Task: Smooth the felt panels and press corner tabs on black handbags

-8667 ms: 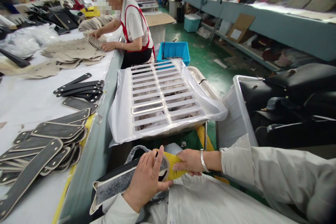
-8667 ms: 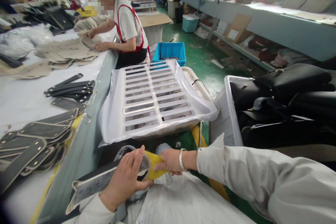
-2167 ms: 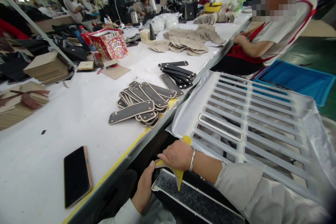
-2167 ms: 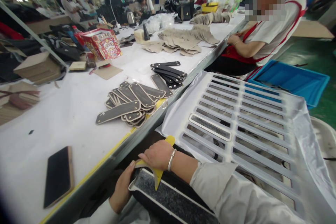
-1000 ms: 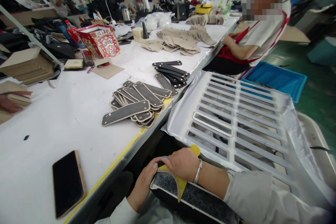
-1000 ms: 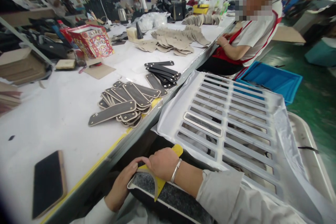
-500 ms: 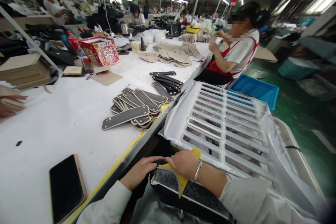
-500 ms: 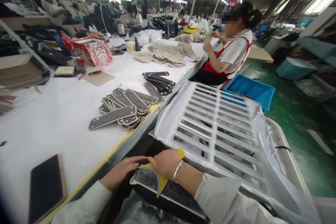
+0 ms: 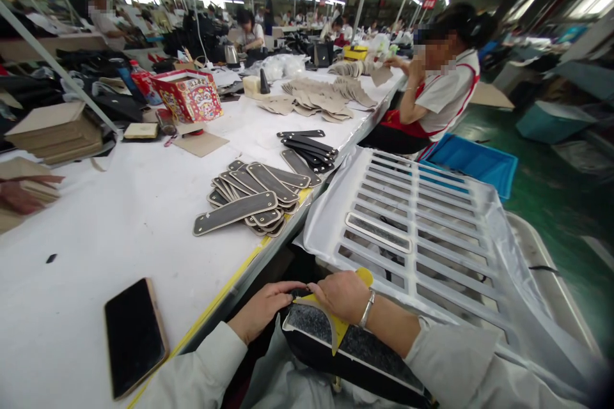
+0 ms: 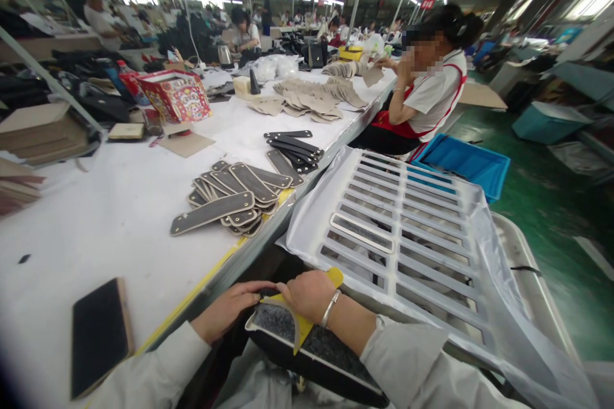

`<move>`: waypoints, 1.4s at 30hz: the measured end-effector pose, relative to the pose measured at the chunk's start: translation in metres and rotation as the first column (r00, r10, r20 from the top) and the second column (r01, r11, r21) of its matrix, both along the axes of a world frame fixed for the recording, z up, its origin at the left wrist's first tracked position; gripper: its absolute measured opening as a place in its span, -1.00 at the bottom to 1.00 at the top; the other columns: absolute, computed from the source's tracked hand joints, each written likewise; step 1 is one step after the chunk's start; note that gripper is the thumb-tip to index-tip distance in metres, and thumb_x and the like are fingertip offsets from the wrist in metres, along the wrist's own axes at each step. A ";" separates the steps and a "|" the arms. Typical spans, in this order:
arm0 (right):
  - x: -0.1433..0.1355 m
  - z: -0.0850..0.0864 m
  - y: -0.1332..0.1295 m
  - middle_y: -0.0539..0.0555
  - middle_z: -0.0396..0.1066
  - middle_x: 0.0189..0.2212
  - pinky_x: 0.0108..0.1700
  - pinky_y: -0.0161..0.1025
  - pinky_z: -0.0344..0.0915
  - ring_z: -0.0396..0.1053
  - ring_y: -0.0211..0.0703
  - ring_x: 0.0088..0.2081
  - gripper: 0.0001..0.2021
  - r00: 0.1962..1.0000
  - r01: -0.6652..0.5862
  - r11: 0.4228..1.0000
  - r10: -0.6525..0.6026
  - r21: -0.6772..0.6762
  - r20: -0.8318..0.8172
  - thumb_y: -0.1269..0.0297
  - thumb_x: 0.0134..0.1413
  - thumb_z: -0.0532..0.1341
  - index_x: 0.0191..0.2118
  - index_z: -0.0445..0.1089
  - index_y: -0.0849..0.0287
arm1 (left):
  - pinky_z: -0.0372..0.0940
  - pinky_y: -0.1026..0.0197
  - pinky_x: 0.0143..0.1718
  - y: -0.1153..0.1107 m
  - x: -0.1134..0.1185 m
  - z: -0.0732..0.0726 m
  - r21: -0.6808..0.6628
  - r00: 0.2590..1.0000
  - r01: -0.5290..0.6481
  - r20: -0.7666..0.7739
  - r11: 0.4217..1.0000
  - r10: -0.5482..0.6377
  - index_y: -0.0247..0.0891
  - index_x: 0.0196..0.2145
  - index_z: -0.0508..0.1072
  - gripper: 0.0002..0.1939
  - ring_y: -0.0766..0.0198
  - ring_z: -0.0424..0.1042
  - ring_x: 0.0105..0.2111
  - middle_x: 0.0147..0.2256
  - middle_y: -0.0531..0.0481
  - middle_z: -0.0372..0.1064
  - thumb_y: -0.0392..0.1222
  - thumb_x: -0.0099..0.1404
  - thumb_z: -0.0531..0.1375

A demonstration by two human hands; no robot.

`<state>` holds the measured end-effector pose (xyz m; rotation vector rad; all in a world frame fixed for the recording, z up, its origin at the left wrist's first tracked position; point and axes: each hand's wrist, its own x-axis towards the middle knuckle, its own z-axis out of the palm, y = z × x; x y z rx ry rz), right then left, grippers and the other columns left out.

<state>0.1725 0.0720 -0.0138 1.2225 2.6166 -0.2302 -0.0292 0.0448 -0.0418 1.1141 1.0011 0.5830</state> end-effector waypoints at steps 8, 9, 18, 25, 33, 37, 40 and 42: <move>-0.002 0.011 -0.009 0.16 0.48 -0.39 -0.42 -0.19 0.27 0.46 0.00 -0.36 -0.55 0.997 0.016 1.000 -0.016 0.000 0.072 0.13 0.32 -0.16 -0.20 0.44 0.18 | 0.20 0.14 0.00 -0.012 0.014 0.007 0.127 0.973 -0.123 -0.178 0.984 0.145 -0.28 -0.09 0.48 -0.57 0.13 0.37 -0.08 -0.10 -0.06 0.46 -0.25 0.14 -0.01; -0.002 0.011 -0.011 0.16 0.48 -0.40 -0.42 -0.19 0.27 0.46 0.00 -0.36 -0.53 0.998 0.031 0.999 -0.032 0.011 0.061 0.14 0.32 -0.18 -0.24 0.44 0.18 | 0.20 0.13 0.01 -0.014 0.014 0.006 0.111 0.976 -0.145 -0.145 0.983 0.161 -0.27 -0.07 0.47 -0.59 0.12 0.37 -0.07 -0.08 -0.06 0.44 -0.22 0.17 -0.01; 0.017 -0.001 -0.018 0.11 0.50 -0.42 -0.39 -0.25 0.24 0.47 -0.06 -0.35 -0.50 0.989 0.151 0.987 -0.151 0.051 0.000 0.12 0.33 -0.19 -0.33 0.45 0.17 | 0.18 0.11 0.06 -0.016 0.004 0.016 -0.032 0.995 -0.080 0.062 0.996 0.082 -0.31 -0.07 0.46 -0.60 0.09 0.34 -0.01 -0.04 -0.10 0.43 -0.15 0.15 0.08; 0.030 0.000 -0.031 0.14 0.50 -0.43 -0.38 -0.24 0.23 0.47 -0.04 -0.36 -0.46 0.960 0.278 0.958 -0.276 0.066 -0.036 0.08 0.32 -0.21 -0.36 0.47 0.16 | 0.25 0.14 -0.07 -0.013 0.011 0.011 -0.047 0.990 -0.143 -0.012 0.989 0.143 -0.28 -0.10 0.49 -0.59 0.12 0.42 -0.17 -0.15 -0.05 0.48 -0.23 0.08 0.09; 0.037 0.024 -0.048 0.22 0.47 -0.36 -0.33 -0.17 0.28 0.43 -0.03 -0.34 -0.59 0.920 0.339 0.936 -0.352 -0.096 -0.174 0.18 0.29 -0.14 -0.17 0.42 0.21 | 0.19 0.12 0.02 -0.019 0.005 -0.001 -0.078 0.984 -0.165 0.052 0.983 0.169 -0.23 -0.05 0.46 -0.59 0.09 0.32 0.01 -0.03 -0.06 0.42 -0.15 0.16 0.07; 0.066 0.032 -0.069 0.13 0.41 -0.43 -0.26 -0.17 0.31 0.37 -0.11 -0.37 -0.51 0.721 0.372 0.820 -0.551 -0.435 -0.420 0.08 0.29 -0.20 -0.33 0.39 0.19 | 0.21 0.10 -0.01 -0.016 0.000 -0.019 -0.123 0.981 -0.123 0.135 0.985 0.140 -0.25 -0.01 0.44 -0.56 0.07 0.35 -0.01 -0.06 -0.10 0.44 -0.01 0.22 0.08; 0.081 0.034 -0.093 0.11 0.42 -0.36 -0.19 -0.17 0.32 0.36 -0.10 -0.29 -0.56 0.537 0.326 0.681 -0.704 -0.656 -0.464 -0.04 0.22 -0.07 -0.33 0.39 0.18 | 0.22 0.11 -0.04 -0.012 0.003 -0.021 -0.098 0.979 -0.120 0.154 0.988 0.134 -0.29 -0.06 0.46 -0.58 0.08 0.40 -0.12 -0.18 -0.11 0.49 -0.03 0.16 0.19; 0.084 0.031 -0.112 0.10 0.43 -0.32 -0.14 -0.16 0.32 0.37 -0.09 -0.25 -0.62 0.324 0.179 0.519 -0.833 -0.836 -0.448 -0.07 0.09 0.12 -0.27 0.39 0.19 | 0.20 0.10 -0.04 -0.011 0.005 -0.020 -0.065 0.979 -0.137 0.144 0.989 0.145 -0.30 -0.10 0.49 -0.61 0.09 0.40 -0.16 -0.22 -0.10 0.50 -0.05 0.16 0.20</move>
